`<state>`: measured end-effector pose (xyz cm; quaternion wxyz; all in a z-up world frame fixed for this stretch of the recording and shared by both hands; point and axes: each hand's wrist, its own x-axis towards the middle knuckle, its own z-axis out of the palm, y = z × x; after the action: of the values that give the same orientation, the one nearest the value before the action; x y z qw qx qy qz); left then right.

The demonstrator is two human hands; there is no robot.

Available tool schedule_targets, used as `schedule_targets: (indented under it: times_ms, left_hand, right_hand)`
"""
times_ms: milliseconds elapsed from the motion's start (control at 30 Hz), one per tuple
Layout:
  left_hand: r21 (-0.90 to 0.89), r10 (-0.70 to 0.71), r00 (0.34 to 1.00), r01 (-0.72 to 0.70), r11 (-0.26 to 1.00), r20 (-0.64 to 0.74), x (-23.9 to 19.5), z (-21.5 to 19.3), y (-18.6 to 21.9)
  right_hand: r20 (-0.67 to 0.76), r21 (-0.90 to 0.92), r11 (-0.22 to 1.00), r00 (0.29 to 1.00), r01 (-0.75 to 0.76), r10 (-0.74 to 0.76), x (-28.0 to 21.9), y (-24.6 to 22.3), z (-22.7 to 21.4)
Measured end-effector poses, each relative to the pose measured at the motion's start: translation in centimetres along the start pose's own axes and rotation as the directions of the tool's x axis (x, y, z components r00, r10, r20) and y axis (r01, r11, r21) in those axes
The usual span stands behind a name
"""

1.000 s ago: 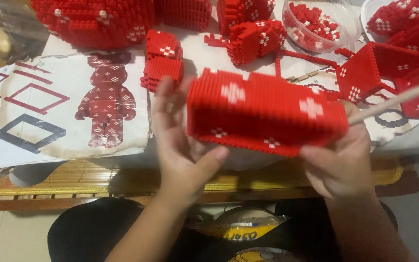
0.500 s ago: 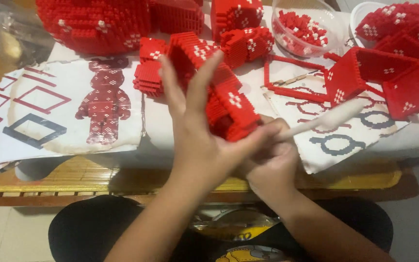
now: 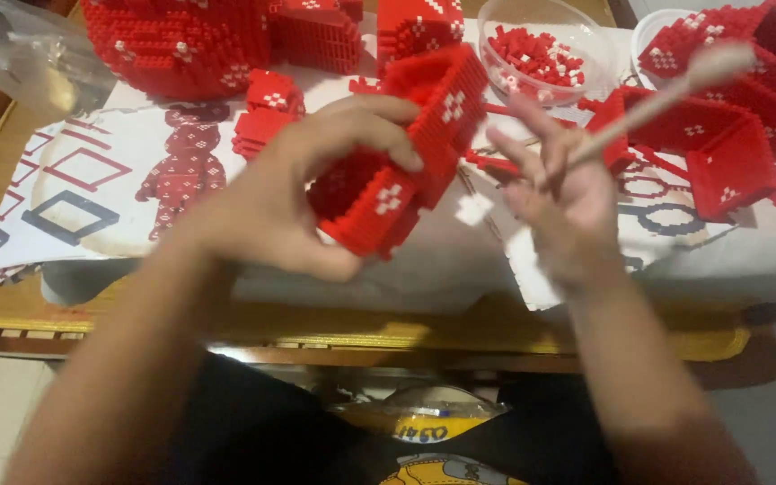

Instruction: The person assembles a red plastic brick structure by tapping the pieces together with a small white mallet. They repeatedly hold the structure, tap the edges to secure the bricks, and rotate the object to work on different sides.

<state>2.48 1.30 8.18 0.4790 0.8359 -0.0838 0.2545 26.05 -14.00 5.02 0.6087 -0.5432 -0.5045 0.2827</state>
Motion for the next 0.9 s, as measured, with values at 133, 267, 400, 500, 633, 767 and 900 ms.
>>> schedule_targets:
  times_ms: [133, 267, 400, 500, 633, 767, 900]
  left_hand:
    - [-0.029, -0.04, 0.984, 0.045, 0.999, 0.172, 1.0, -0.6, 1.7]
    - [0.057, -0.071, 0.98, 0.061, 0.997, 0.185, 1.2, -1.1, 1.1]
    - [0.269, -0.317, 0.948, 0.3, 0.915, 0.021, 0.1, -1.9, 1.7]
    - [0.657, -0.204, 0.977, 0.191, 0.729, -0.058, -1.7, -2.9, 0.1]
    - [0.793, -0.239, 0.97, 0.186, 0.581, -0.053, -3.0, -3.0, -2.8]
    - [0.872, 0.063, 0.997, 0.016, 0.489, -0.053, -4.1, -1.4, -5.2]
    - [0.919, 0.234, 0.972, -0.083, 0.386, -0.011, -4.2, 0.2, -5.0]
  right_hand:
    - [0.179, 0.112, 0.989, 0.981, -0.093, 0.072, 2.8, 0.7, -1.9]
    - [0.208, 0.422, 0.891, 0.975, -0.166, 0.083, 3.4, 3.1, -0.4]
    - [0.054, 0.391, 0.916, 0.996, -0.091, 0.076, 3.3, 4.6, 0.6]
    - [0.083, 0.166, 0.984, 0.995, -0.059, 0.046, 3.4, 3.3, 1.4]
    - [0.053, -0.069, 0.986, 0.986, -0.155, 0.159, 4.1, 0.9, 2.7]
    - [0.065, -0.193, 0.968, 0.982, -0.162, 0.178, 3.8, 0.5, 2.9]
    - [0.128, -0.357, 0.932, 0.985, -0.065, 0.118, 3.0, 0.6, 1.7]
